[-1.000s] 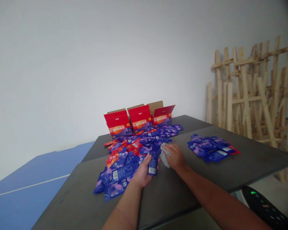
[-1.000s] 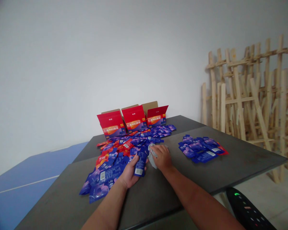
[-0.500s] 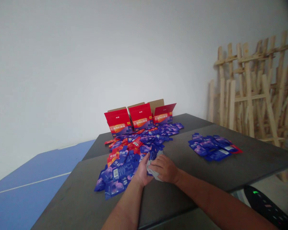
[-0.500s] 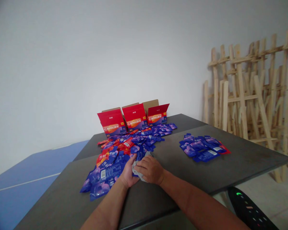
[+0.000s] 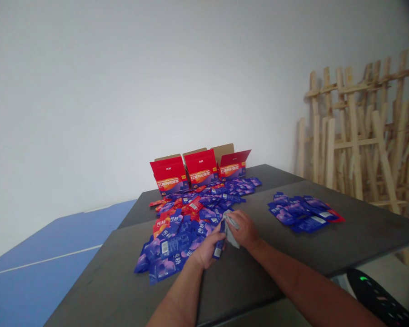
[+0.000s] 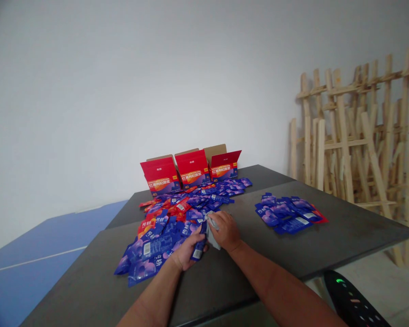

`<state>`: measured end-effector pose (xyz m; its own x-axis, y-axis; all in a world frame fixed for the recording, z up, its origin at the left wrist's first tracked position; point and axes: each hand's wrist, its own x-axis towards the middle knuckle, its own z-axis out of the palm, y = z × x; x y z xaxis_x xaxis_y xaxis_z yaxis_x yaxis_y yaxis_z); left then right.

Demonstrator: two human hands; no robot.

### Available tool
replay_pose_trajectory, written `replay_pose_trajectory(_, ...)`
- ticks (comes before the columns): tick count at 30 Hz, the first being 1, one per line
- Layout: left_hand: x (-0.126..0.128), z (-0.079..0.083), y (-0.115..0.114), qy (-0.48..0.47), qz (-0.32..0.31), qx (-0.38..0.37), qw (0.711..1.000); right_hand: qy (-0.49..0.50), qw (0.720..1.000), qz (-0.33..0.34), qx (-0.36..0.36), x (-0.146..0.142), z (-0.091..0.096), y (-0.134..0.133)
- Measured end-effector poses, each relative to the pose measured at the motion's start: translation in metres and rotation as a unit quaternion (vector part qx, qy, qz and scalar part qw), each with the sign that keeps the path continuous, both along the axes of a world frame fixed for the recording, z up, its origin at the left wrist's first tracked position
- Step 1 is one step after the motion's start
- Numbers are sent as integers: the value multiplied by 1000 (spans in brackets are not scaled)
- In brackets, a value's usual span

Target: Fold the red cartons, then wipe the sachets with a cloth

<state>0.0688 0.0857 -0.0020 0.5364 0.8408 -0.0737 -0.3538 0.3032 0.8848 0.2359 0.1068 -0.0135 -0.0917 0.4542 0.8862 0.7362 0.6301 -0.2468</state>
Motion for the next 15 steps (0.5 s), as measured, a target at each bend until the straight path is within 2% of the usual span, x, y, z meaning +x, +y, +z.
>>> replay_pose_trajectory(4,-4,3,0,-19,-37,-9,999,43,999,-10,-10,8,1,6)
replay_pose_trajectory(9,-4,17,1,-100,-4,-112,989,78,997,-24,-14,10,6,2)
replay_pose_trajectory(12,-2,21,4,-145,31,-139,979,12,1000,26,11,1,9,-11)
replay_pose_trajectory(15,1,18,8,-133,65,-150,977,-93,988,114,55,-13,11,-24)
